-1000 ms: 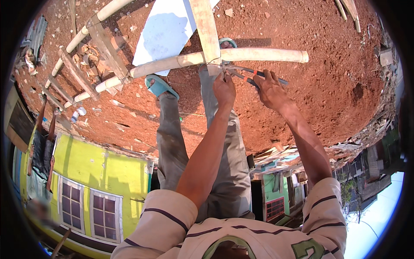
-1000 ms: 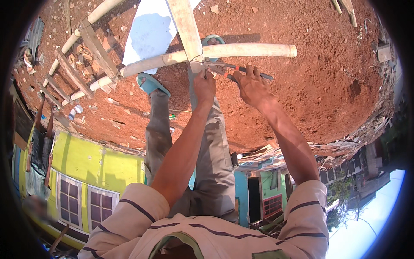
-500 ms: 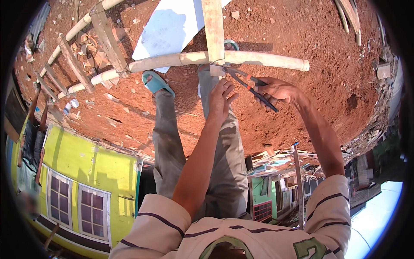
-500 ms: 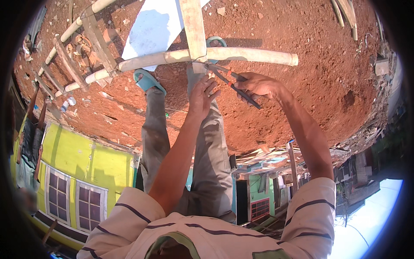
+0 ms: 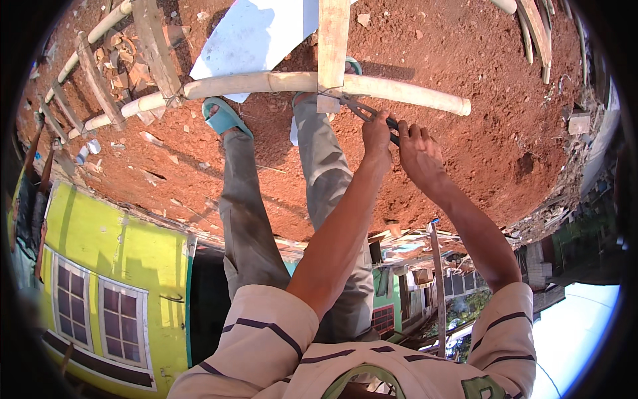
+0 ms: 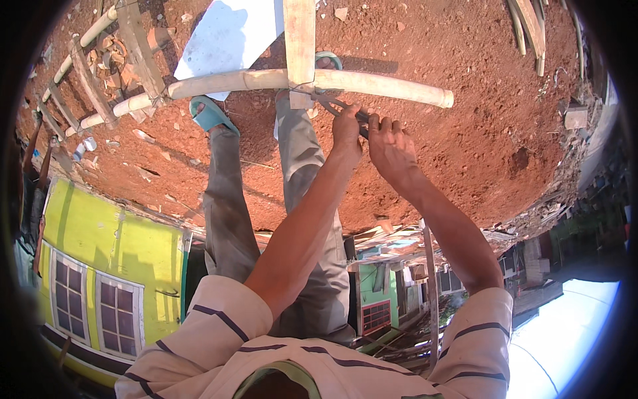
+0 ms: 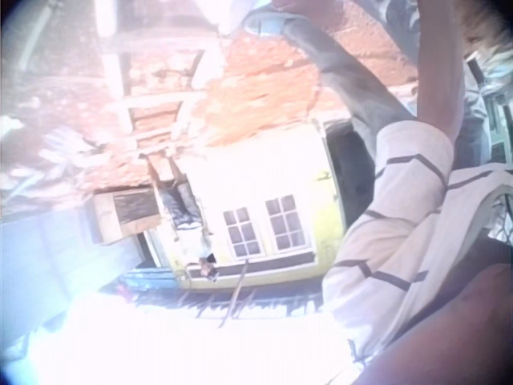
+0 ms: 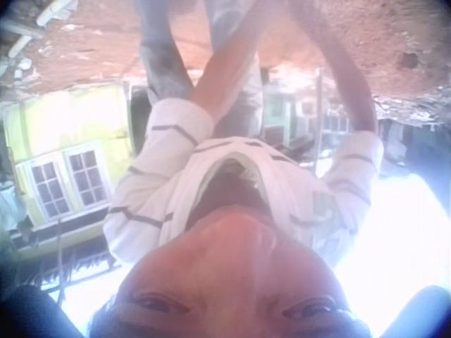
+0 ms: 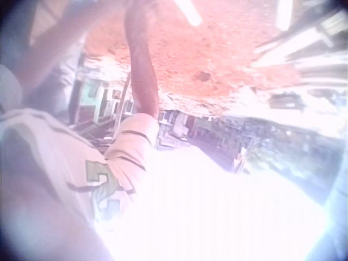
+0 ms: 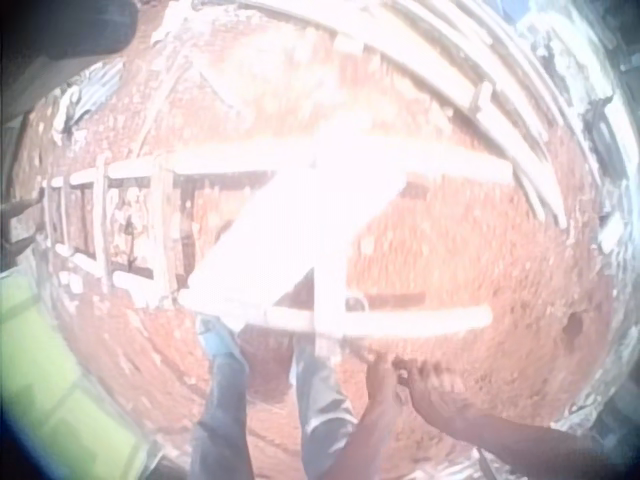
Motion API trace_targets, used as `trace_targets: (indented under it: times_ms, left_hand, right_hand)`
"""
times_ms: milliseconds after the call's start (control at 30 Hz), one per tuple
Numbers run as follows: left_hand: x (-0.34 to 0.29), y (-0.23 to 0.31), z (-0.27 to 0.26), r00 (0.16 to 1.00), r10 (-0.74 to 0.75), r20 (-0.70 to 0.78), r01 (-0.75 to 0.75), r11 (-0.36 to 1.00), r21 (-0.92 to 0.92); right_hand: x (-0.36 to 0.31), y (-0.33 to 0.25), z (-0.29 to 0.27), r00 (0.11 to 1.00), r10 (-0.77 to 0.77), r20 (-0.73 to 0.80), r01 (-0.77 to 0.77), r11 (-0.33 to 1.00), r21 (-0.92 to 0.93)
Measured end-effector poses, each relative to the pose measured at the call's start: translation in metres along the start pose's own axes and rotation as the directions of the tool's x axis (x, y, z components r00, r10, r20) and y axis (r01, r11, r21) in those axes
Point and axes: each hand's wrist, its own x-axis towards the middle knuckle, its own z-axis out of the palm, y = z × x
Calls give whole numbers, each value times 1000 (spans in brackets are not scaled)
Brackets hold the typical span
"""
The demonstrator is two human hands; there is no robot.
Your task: The person constructs a wooden ladder by using pliers to twist wire around joints between bamboo poles and wooden rungs, then moves the assembly around the construction site.
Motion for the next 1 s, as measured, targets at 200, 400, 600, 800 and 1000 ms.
trace_targets:
  times_ms: [200,400,600,800,1000]
  left_hand:
    - [-16,21,-21,976,-101,192,112,993,-48]
    - [8,10,-2,991,128,48,-122,987,-108]
    - [-4,15,-18,997,25,77,-54,915,399]
    - [-25,88,-90,875,471,114,-354,460,814]
    - [4,105,-91,704,524,479,-474,-155,867]
  right_hand:
    - [3,12,-9,934,78,350,-319,624,713]
    - [-2,-19,-14,993,14,-121,-59,925,-374]
    - [12,21,40,859,-158,-486,-165,814,-556]
    - [23,25,68,846,69,-529,-259,920,-294]
    - [40,46,92,806,49,-590,-217,952,-217]
